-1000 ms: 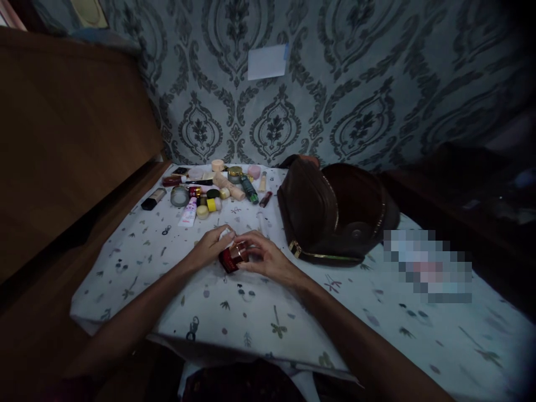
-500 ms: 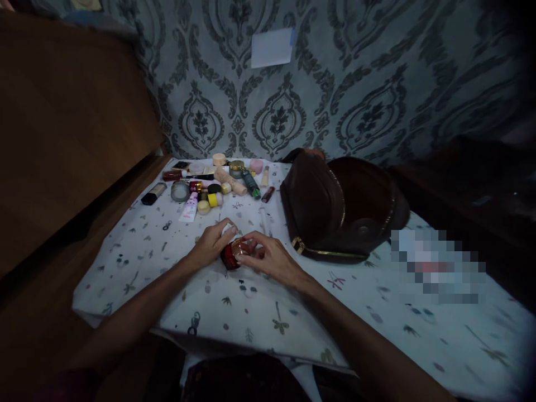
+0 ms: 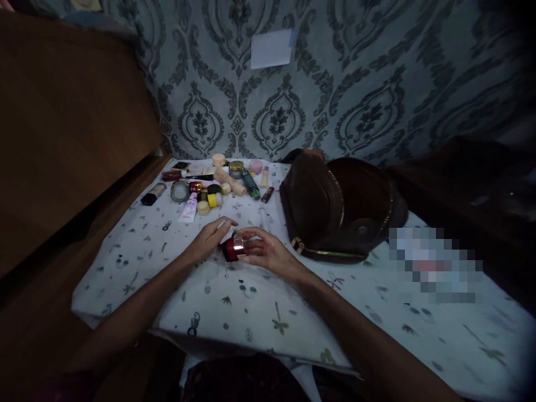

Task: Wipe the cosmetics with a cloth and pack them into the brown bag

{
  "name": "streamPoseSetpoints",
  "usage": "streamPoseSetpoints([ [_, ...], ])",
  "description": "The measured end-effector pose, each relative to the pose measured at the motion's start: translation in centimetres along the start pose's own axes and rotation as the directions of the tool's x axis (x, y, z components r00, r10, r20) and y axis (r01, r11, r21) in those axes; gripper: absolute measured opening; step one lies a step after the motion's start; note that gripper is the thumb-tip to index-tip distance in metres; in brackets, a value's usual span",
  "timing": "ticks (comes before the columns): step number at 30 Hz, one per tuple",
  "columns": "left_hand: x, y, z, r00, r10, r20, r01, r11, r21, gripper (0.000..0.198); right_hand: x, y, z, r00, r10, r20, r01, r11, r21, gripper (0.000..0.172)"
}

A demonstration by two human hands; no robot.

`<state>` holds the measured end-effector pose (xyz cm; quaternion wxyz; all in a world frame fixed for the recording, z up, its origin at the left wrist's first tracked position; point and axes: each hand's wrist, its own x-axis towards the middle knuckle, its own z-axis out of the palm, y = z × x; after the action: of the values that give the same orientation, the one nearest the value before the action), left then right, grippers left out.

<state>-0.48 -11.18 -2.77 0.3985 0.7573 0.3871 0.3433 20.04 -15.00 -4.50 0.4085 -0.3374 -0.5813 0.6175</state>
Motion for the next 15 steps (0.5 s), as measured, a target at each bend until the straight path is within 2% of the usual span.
streamPoseSetpoints([
  [4, -0.13, -0.04, 0.00, 0.999, 0.002, 0.032, -0.003, 0.998, 0.060, 0.049, 0.03, 0.18, 0.10, 1.000, -0.023, 0.005, 0.023, 0.997, -0.080, 0.054],
  [8, -0.27, 0.12, 0.08, 0.999, 0.007, 0.036, -0.012, 0.992, 0.129, 0.043, -0.01, 0.38, 0.25, 0.996, -0.072, -0.054, 0.058, 0.972, -0.230, 0.056],
  [12, -0.27, 0.42, 0.23, 0.999, 0.013, 0.043, -0.018, 0.994, 0.107, 0.039, -0.06, 0.34, 0.08, 0.982, -0.165, -0.088, 0.101, 0.861, -0.498, 0.050],
  [15, -0.15, 0.24, 0.33, 1.000, 0.022, 0.021, -0.024, 0.997, 0.076, 0.038, -0.02, 0.33, -0.26, 0.981, -0.180, -0.075, 0.109, 0.824, -0.556, 0.050],
])
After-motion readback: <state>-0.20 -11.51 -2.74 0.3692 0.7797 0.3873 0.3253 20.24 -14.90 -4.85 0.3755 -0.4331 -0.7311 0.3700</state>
